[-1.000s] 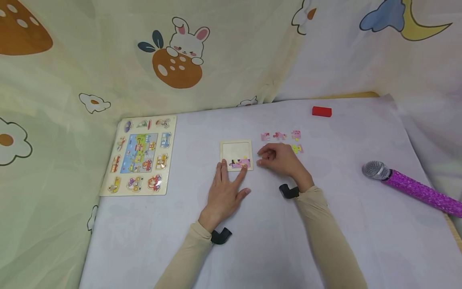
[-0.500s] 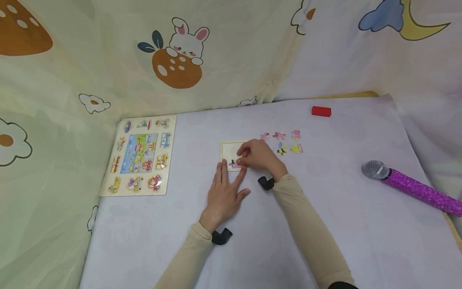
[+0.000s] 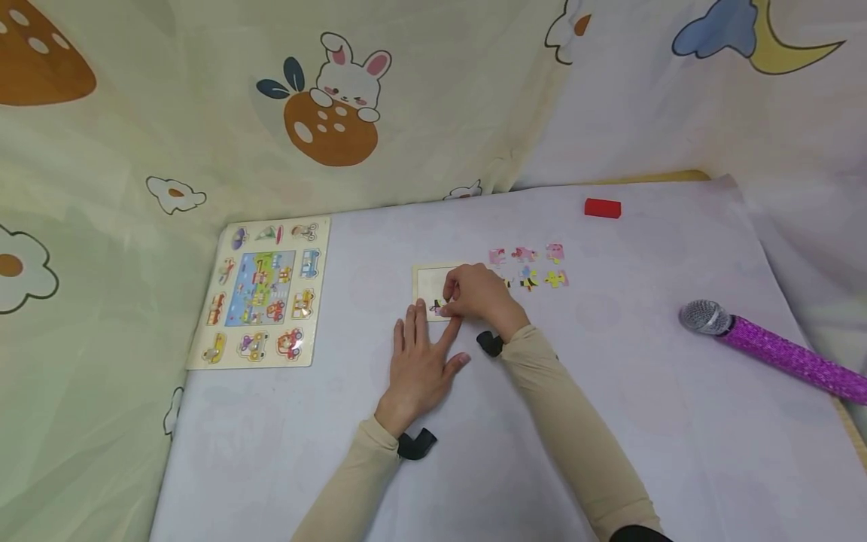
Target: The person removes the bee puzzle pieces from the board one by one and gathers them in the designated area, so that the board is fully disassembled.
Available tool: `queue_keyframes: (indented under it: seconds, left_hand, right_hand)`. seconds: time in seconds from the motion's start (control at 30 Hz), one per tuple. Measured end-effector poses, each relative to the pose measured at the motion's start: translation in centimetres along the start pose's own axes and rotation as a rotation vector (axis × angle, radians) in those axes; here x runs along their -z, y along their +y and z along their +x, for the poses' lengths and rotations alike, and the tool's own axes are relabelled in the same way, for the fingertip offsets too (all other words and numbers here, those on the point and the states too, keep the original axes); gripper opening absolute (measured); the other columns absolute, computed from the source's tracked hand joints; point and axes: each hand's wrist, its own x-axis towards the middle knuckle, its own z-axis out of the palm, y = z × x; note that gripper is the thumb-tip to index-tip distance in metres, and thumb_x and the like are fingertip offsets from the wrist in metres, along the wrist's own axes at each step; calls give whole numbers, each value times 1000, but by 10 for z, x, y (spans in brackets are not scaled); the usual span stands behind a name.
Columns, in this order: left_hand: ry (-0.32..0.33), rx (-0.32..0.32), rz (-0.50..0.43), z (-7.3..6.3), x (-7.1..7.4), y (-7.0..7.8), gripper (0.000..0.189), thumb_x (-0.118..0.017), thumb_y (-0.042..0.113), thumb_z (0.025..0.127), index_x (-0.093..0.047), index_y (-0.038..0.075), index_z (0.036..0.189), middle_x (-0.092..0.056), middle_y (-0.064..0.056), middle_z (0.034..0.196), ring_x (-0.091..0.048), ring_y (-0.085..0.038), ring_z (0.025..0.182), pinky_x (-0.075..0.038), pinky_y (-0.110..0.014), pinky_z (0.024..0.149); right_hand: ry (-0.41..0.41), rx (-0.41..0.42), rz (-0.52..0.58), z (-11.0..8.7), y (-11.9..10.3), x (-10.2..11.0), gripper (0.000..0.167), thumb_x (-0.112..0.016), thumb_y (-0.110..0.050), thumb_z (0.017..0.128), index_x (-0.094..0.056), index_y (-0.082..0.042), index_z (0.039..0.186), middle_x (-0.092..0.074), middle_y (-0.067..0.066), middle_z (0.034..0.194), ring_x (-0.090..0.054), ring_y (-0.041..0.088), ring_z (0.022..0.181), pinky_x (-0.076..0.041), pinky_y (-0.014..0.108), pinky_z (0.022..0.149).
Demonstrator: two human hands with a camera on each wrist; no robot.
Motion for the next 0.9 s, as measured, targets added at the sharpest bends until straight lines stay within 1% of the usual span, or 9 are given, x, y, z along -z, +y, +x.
queue_keyframes:
  seconds: [0.13,0.33,0.6,0.77,0.9]
  left_hand:
    - [2,2,-4,0,1,1,68,-43,63,107,-28,37,168,5,-28,176,4,-43,165,-7,-62,132]
    - [14,-1,2,0,2,2,68,-45,62,107,-30,37,168,2,-29,176,2,-44,165,-9,-62,132]
    - [18,-5,0,1,3,2,70,-45,61,107,-23,38,170,2,-31,175,2,-45,165,-10,-62,132]
    - [22,-5,-5,1,3,3,70,-47,61,107,-25,39,169,1,-31,175,0,-45,165,-11,-63,131]
    - [14,-2,6,1,2,3,71,-45,62,107,-20,41,170,2,-31,175,1,-45,165,-10,-62,131]
  right_hand:
    - [-8,5,3,0,-1,0,24,-91,-22,85,-74,-10,96,-67,4,87,-58,20,79,-45,33,71]
    - [8,44,7,-1,1,-1,22,-89,-19,86,-72,-9,96,-72,6,92,-62,22,85,-50,38,78]
    - [37,89,94,0,7,-5,16,-84,-15,92,-70,-8,97,-71,5,87,-59,19,78,-46,33,74]
    - [61,126,144,-3,10,-2,12,-80,-13,96,-69,-6,99,-71,7,89,-58,18,77,-46,32,74]
    - [79,141,189,-4,13,3,11,-74,-14,100,-67,-7,103,-74,8,94,-61,18,78,-48,33,75]
